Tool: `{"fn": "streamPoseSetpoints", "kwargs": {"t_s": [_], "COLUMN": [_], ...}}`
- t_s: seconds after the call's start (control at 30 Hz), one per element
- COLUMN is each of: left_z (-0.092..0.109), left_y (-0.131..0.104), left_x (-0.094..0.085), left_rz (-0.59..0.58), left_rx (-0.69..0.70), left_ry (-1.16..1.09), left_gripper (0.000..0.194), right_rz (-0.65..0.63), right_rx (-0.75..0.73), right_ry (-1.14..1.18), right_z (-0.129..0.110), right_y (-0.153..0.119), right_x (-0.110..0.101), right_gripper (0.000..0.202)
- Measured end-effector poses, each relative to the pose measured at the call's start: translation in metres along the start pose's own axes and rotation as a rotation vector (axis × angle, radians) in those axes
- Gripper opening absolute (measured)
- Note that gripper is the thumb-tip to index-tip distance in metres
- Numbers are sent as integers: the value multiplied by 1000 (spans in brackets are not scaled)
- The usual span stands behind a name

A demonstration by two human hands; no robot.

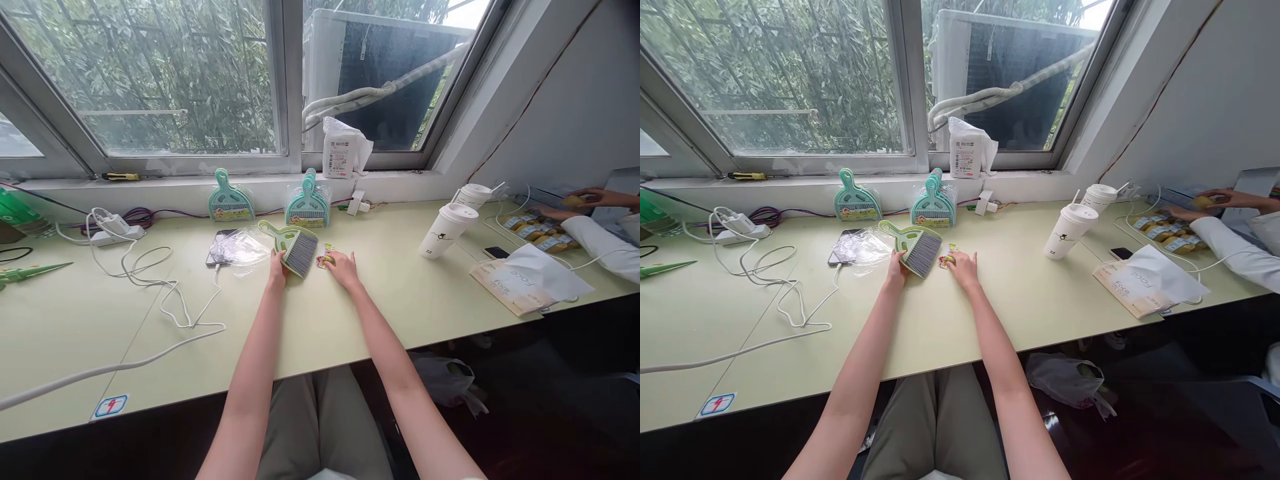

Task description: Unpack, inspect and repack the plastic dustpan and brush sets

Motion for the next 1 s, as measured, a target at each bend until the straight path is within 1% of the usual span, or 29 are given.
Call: {"fn": "streamPoseSetpoints", "kwargs": {"t_s": [0.03, 0.1, 0.13, 0.17, 0.2, 0.23, 0.27, 0.33, 0.4, 0.47, 0.53, 0.6, 0.7, 0.8, 0.9, 1.0], "left_z": [-1, -2, -3, -4, -5, -5, -4, -2, 0, 3, 4, 2, 0, -2, -4, -4], "left_y": [0, 0, -1, -2, -4, -5, -7, -12, -15, -17, -17, -17, -14, -10, -6, -7], "left_x": [0, 1, 2, 5, 8, 13, 17, 25, 28, 27, 25, 24, 23, 21, 19, 18], "left_rz": [7, 10, 2, -10, -32, -65, -104, -177, -218, -220, -212, -208, -201, -185, -170, -178], "left_rx": [-2, -11, -19, -26, -30, -28, -18, 8, 45, 87, 122, 130, 126, 117, 97, 88], "left_ry": [5, 21, 29, 35, 36, 30, 19, 3, 10, 43, 79, 108, 118, 100, 77, 49], "left_gripper": [44, 42, 40, 38, 38, 39, 41, 45, 48, 52, 58, 61, 64, 63, 60, 58], "right_rz": [61, 191, 252, 302, 328, 326, 293, 156, 22, -49, -50, -23, 3, 12, 34, 105], "right_rx": [62, 175, 196, 181, 131, 59, -19, -142, -180, -140, -80, -44, -31, -50, -41, 51], "right_ry": [54, 224, 319, 398, 442, 440, 395, 237, 84, -11, -56, -70, -55, -16, 110, 401], "right_z": [7, 18, 19, 16, 9, -2, -15, -40, -55, -58, -56, -54, -52, -54, -51, -39], "right_y": [2, 4, 4, 3, 2, 1, -1, -5, -11, -14, -16, -16, -17, -16, -14, -9], "right_x": [-6, -18, -24, -29, -31, -32, -29, -15, 3, 17, 23, 23, 21, 19, 17, 12], "right_gripper": [31, 37, 42, 47, 50, 51, 50, 48, 49, 51, 54, 56, 58, 56, 55, 68]}}
Point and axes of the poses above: each hand's wrist, its own y-axis towards the middle knuckle, its own x-axis out of the palm, z = x × y, the point moved 6 cm from there along y, towards the middle knuckle, and after that the axes turned 2 degrees about y, right-handed, at the moved point
